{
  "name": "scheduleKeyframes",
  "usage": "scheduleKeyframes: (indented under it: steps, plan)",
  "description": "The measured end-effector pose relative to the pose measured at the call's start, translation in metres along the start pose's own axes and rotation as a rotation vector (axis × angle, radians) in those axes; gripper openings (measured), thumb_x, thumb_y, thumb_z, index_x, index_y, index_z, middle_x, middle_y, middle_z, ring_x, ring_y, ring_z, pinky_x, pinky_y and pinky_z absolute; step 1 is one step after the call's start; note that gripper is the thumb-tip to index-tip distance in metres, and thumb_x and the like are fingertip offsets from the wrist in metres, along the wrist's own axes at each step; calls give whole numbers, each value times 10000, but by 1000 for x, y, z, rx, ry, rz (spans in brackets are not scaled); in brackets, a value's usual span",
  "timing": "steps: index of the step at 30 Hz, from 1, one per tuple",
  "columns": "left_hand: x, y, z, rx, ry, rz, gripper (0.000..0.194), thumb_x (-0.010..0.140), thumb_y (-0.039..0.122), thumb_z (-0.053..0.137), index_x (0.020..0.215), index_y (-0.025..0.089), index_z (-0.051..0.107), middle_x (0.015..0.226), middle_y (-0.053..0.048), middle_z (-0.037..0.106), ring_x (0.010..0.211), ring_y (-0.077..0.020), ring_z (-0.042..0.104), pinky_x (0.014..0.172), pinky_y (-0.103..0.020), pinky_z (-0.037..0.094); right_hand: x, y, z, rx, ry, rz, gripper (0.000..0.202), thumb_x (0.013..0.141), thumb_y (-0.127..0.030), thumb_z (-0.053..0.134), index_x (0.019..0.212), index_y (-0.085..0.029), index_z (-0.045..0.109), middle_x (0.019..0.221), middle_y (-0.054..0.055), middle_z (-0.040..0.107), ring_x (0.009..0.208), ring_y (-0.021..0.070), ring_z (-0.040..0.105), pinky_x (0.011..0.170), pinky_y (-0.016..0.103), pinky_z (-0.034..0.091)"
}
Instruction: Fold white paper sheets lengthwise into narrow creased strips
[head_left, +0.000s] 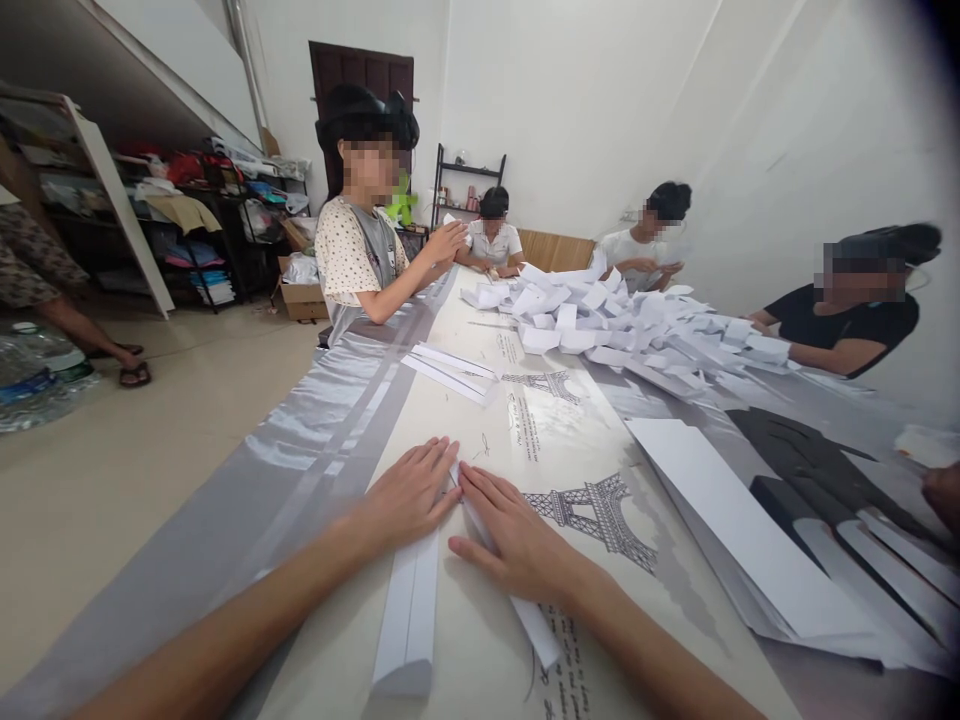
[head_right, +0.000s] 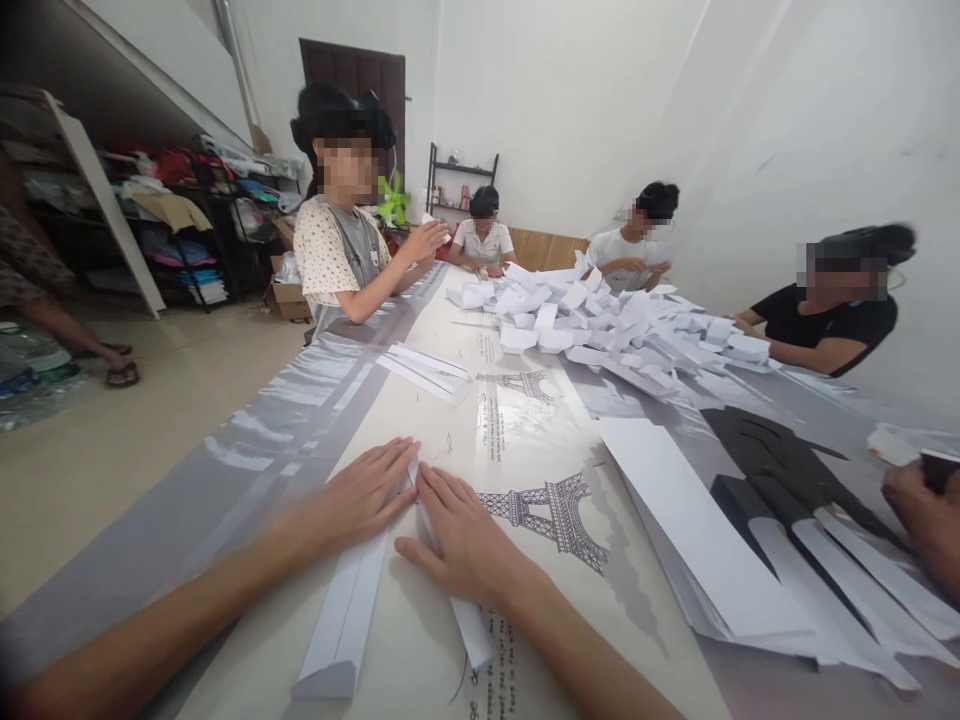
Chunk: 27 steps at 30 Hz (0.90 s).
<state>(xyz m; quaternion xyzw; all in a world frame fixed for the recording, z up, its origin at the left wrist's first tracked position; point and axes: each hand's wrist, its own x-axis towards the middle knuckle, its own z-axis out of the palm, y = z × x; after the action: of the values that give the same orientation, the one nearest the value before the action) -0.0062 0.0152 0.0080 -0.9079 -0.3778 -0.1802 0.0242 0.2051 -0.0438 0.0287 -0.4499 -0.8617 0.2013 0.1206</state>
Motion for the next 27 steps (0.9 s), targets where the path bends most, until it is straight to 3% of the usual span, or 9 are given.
scheduleKeyframes:
  steps: [10,17,21,27]
  plan:
    - [6,-1,-1,52,-43,-33,451,1055,338,311,1393,112,506,1506,-166,491,1396,-282,453,1124,-447,343,-15,1,-2,0,-31,0,740,1024,-590,357,1619,-216,125,1679,36,115,1547,257,112,1267,468,163]
    - [13,12,-4,24,-36,-100,497,1020,506,405,1310,123,535,1472,-189,517,1415,-327,416,1130,-497,324,-57,-6,4,-75,-1,-7,710,1038,-480,401,1618,-252,62,1666,29,169,1536,266,174,1266,502,199]
    - [13,16,-3,7,-64,-120,505,1010,521,407,1313,132,512,1487,-195,499,1436,-320,392,1161,-512,278,-71,-6,4,-113,-16,-36,710,1037,-443,421,1617,-256,57,1666,18,148,1532,273,187,1262,494,227]
    - [12,19,-2,-33,-148,-165,741,969,685,339,1415,101,423,1573,-225,367,1500,-339,265,1197,-531,204,-92,-8,5,-209,43,-111,753,1027,-331,462,1616,-216,6,1662,53,157,1521,277,222,1235,483,302]
